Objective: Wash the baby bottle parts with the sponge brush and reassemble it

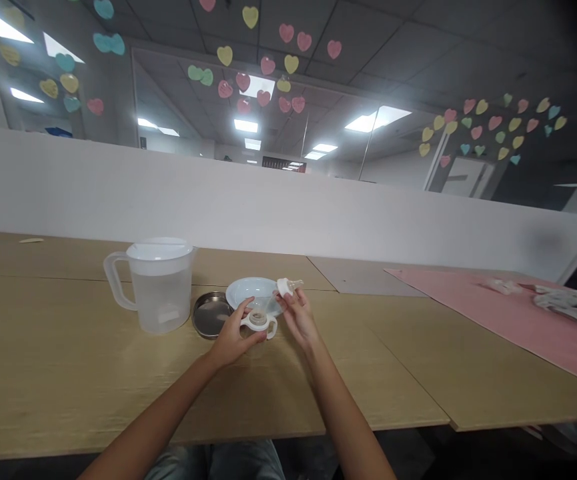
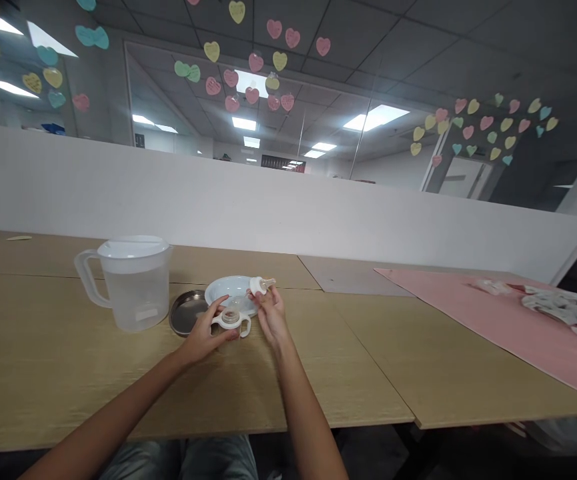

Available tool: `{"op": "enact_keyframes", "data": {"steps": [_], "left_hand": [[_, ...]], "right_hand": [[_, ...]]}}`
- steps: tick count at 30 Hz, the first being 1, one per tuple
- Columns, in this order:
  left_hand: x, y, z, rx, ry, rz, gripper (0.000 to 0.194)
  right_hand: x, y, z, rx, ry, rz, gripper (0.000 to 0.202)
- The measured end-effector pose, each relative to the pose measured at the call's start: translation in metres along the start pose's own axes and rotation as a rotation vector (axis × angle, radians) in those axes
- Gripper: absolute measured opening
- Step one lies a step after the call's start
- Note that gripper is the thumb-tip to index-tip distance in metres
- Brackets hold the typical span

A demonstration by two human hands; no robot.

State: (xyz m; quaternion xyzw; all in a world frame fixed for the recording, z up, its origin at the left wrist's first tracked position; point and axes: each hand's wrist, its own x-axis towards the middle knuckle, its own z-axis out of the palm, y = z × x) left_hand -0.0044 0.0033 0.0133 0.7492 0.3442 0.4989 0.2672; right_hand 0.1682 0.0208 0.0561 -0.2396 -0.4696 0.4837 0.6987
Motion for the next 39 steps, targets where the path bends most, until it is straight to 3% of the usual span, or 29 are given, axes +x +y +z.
{"op": "enact_keyframes", "data": {"steps": [7, 17, 25, 33, 39], "left_hand": [[-0.001, 0.0, -0.001, 0.008, 0.004, -0.011, 0.079], [-0.001, 0.003, -0.001, 0.007, 0.001, -0.023, 0.078], [-0.001, 0.002, -0.001, -0.002, -0.008, -0.001, 0.078], [0.0, 0.003, -0.002, 0.01, -0.024, -0.021, 0.078], [-0.001, 0.002, -0.001, 0.0, -0.032, -0.021, 0.077]], "right_hand": [[0.007, -0.004, -0.008, 0.269, 0.09, -0.014, 0.027], [0.017, 0.004, -0.025, 0.383, 0.192, 0.03, 0.013], [0.021, 0.019, -0.028, 0.278, 0.234, -0.019, 0.016], [0.019, 0.023, -0.028, 0.265, 0.336, 0.035, 0.034], [0.014, 0.027, -0.018, -0.035, 0.265, -0.024, 0.048]]}}
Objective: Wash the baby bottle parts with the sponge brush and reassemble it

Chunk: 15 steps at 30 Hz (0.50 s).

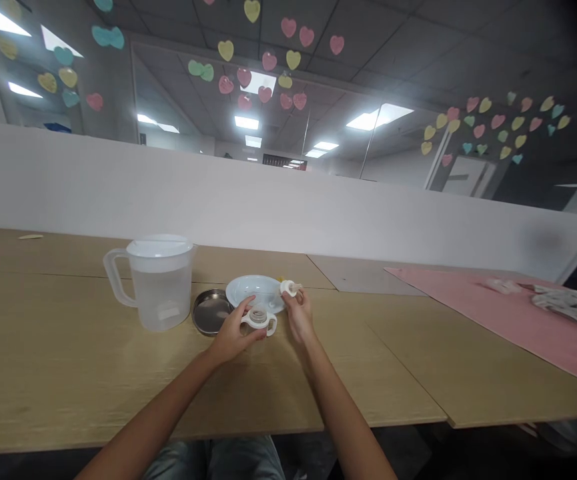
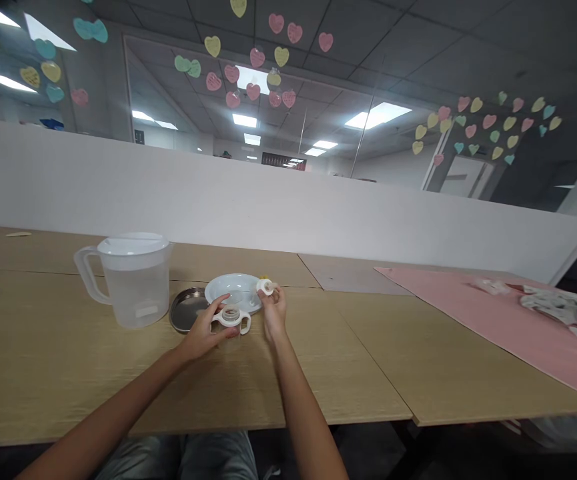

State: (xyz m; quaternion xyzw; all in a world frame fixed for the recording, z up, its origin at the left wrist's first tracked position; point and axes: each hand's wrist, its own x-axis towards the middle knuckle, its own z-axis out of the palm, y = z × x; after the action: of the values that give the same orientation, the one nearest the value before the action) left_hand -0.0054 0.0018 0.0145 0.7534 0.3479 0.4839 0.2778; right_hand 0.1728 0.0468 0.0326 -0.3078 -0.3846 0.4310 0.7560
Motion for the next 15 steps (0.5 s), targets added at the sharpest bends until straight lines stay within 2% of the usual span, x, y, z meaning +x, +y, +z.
{"op": "enact_keyframes", "data": {"steps": [3, 6, 8, 11, 15], "left_hand": [[0.0, 0.001, 0.0, -0.01, 0.003, 0.012, 0.076], [0.0, 0.002, -0.001, -0.028, -0.006, 0.036, 0.074], [0.0, 0.003, -0.002, -0.028, -0.013, 0.046, 0.074], [0.0, 0.004, -0.002, -0.006, -0.01, 0.049, 0.073], [-0.001, 0.002, -0.002, 0.048, 0.005, 0.043, 0.072]], "right_hand": [[-0.008, 0.005, 0.007, -0.175, -0.146, -0.044, 0.053], [-0.015, 0.008, 0.011, -0.275, -0.328, -0.047, 0.05], [-0.018, 0.008, 0.011, -0.325, -0.403, -0.065, 0.048], [-0.02, 0.007, 0.008, -0.398, -0.416, -0.121, 0.046], [-0.02, 0.005, 0.006, -0.487, -0.334, -0.211, 0.042]]}}
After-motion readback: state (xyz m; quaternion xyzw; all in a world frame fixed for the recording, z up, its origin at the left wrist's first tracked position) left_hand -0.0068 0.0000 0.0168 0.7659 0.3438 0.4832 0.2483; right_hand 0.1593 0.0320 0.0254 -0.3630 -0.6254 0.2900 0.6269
